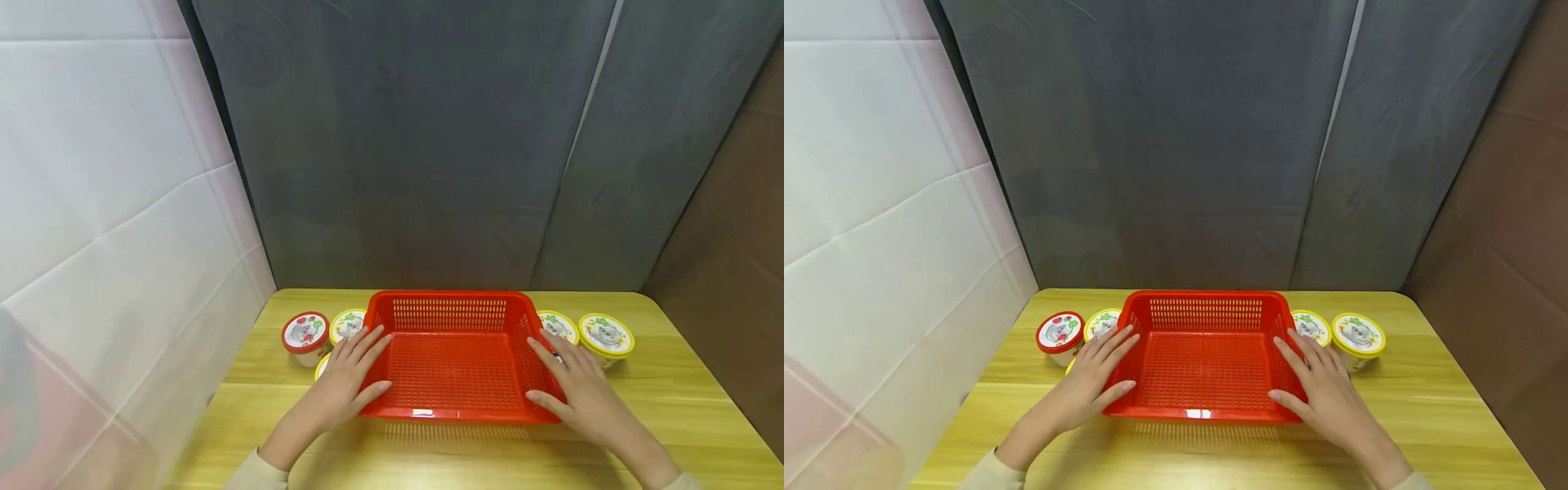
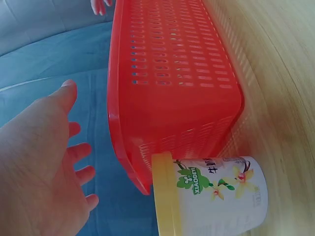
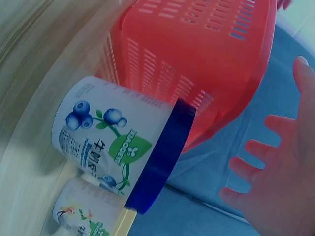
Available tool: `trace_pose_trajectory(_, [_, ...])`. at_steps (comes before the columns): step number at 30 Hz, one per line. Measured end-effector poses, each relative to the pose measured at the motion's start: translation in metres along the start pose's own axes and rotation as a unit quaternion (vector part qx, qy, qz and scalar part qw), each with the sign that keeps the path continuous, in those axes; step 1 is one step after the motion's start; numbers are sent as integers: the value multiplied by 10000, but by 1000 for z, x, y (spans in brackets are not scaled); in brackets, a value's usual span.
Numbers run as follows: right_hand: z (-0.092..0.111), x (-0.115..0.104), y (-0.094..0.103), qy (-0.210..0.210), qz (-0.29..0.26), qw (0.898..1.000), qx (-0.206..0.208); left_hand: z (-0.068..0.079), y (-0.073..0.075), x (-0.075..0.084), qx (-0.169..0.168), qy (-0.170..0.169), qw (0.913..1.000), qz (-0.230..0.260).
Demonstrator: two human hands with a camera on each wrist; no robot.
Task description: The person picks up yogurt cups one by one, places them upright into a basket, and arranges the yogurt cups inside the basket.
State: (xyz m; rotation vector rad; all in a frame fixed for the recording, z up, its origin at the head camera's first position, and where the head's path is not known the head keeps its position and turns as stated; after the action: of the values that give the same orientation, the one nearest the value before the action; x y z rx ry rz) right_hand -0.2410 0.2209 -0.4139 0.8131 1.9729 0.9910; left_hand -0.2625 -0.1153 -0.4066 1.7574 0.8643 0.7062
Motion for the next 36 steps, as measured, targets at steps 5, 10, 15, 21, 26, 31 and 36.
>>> trace_pose_trajectory(5, [2,6,4,57,-4,9999,86,2,1,-2,42,67,10000,47])
trace_pose_trajectory(10, [3,15,10,81,21,9995,300,6,-3,-8,1,162,9998,114])
trace_pose_trajectory(15, [4,27,12,-1,24,9993,370,9,-7,-18,-19,312,9992,261])
trace_pose_trajectory(21, [13,49,13,-390,-80,9989,246,11,-15,-25,-97,323,9992,217])
trace_pose_trajectory(26, [23,64,11,-590,-155,9979,227,15,-20,-29,-273,469,9983,205])
trace_pose_trajectory(31, [30,72,7,-759,-165,9968,206,18,-24,-32,-368,574,9974,238])
trace_pose_trajectory(36, [35,76,3,-789,-141,9965,231,20,-28,-35,-410,593,9971,228])
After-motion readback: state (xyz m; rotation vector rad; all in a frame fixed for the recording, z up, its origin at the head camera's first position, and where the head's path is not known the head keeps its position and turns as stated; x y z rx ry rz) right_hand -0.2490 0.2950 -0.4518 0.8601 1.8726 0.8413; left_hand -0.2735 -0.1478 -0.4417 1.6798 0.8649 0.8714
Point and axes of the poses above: each hand's wrist, its own z-axis away from the middle knuckle, its own y-axis out of the back of the hand, x = y × z, the point moved 9 cm from there along -z, towards the middle knuckle, and after that the axes turned 9 degrees about -z, right-handed, at the moved point
